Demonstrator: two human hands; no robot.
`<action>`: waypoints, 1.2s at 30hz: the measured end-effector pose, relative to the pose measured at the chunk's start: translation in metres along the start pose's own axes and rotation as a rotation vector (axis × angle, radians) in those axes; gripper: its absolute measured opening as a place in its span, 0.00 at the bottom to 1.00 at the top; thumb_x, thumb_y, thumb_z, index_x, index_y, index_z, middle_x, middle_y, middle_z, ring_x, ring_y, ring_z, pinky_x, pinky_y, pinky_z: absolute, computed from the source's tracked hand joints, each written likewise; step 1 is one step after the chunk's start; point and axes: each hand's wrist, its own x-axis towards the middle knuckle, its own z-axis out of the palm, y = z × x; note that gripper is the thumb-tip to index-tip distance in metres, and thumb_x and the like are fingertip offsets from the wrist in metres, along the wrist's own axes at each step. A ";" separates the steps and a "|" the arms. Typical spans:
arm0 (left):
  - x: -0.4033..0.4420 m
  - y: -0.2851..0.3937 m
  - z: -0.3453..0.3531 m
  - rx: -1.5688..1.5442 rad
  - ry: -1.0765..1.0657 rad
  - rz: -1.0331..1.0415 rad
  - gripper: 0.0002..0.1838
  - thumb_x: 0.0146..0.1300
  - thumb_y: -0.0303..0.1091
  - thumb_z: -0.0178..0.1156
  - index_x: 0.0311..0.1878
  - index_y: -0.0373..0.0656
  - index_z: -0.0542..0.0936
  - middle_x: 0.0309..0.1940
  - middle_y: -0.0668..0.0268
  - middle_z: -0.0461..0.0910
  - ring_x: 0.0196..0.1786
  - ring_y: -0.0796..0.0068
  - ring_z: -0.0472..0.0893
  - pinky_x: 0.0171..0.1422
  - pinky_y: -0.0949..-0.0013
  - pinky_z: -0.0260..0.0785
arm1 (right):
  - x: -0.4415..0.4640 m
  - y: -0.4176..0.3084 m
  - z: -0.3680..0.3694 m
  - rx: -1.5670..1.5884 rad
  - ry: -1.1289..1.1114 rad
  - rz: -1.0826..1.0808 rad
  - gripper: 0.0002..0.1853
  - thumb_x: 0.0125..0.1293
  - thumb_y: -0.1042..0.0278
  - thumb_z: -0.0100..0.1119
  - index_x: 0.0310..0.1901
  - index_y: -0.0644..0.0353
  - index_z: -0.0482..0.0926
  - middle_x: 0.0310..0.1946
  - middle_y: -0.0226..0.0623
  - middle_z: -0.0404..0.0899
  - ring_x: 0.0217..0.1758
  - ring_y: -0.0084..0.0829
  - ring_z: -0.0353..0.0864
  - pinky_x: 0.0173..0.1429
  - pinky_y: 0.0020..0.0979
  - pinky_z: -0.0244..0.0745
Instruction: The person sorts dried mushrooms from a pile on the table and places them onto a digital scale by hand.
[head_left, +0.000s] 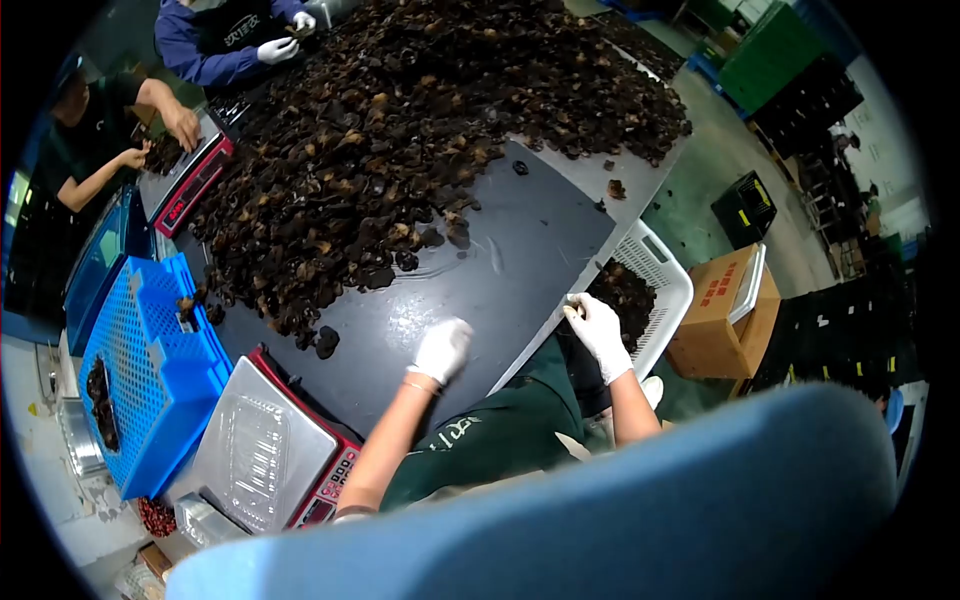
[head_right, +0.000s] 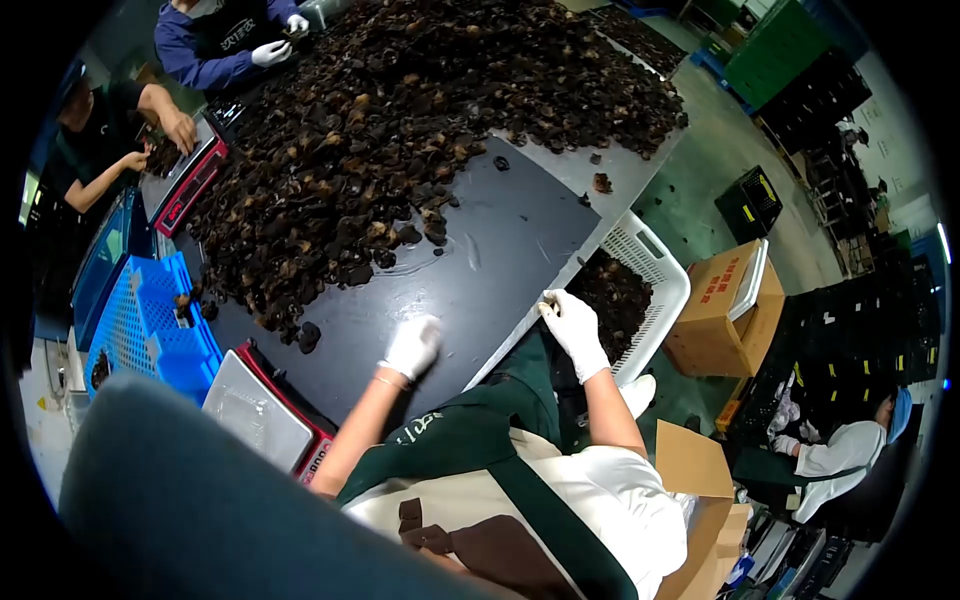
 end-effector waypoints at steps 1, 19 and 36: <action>-0.006 0.029 0.007 -0.244 -0.189 0.009 0.13 0.66 0.35 0.57 0.49 0.40 0.80 0.44 0.53 0.83 0.45 0.57 0.84 0.53 0.60 0.77 | 0.001 -0.001 0.000 0.057 0.066 -0.035 0.13 0.65 0.61 0.62 0.48 0.55 0.83 0.35 0.36 0.85 0.37 0.35 0.85 0.43 0.33 0.80; -0.063 -0.115 -0.065 -0.180 1.044 -0.450 0.24 0.57 0.15 0.51 0.58 0.41 0.76 0.44 0.64 0.76 0.42 0.75 0.75 0.47 0.73 0.69 | 0.231 -0.113 0.145 0.376 0.351 -0.288 0.22 0.63 0.52 0.64 0.54 0.57 0.82 0.52 0.45 0.82 0.59 0.47 0.78 0.63 0.43 0.72; -0.056 -0.056 -0.047 0.125 0.727 -0.179 0.21 0.46 0.17 0.51 0.44 0.44 0.80 0.48 0.56 0.77 0.55 0.51 0.73 0.64 0.53 0.64 | 0.063 -0.158 0.114 0.272 -0.126 -0.790 0.30 0.52 0.51 0.69 0.58 0.46 0.78 0.63 0.39 0.71 0.72 0.46 0.61 0.76 0.52 0.49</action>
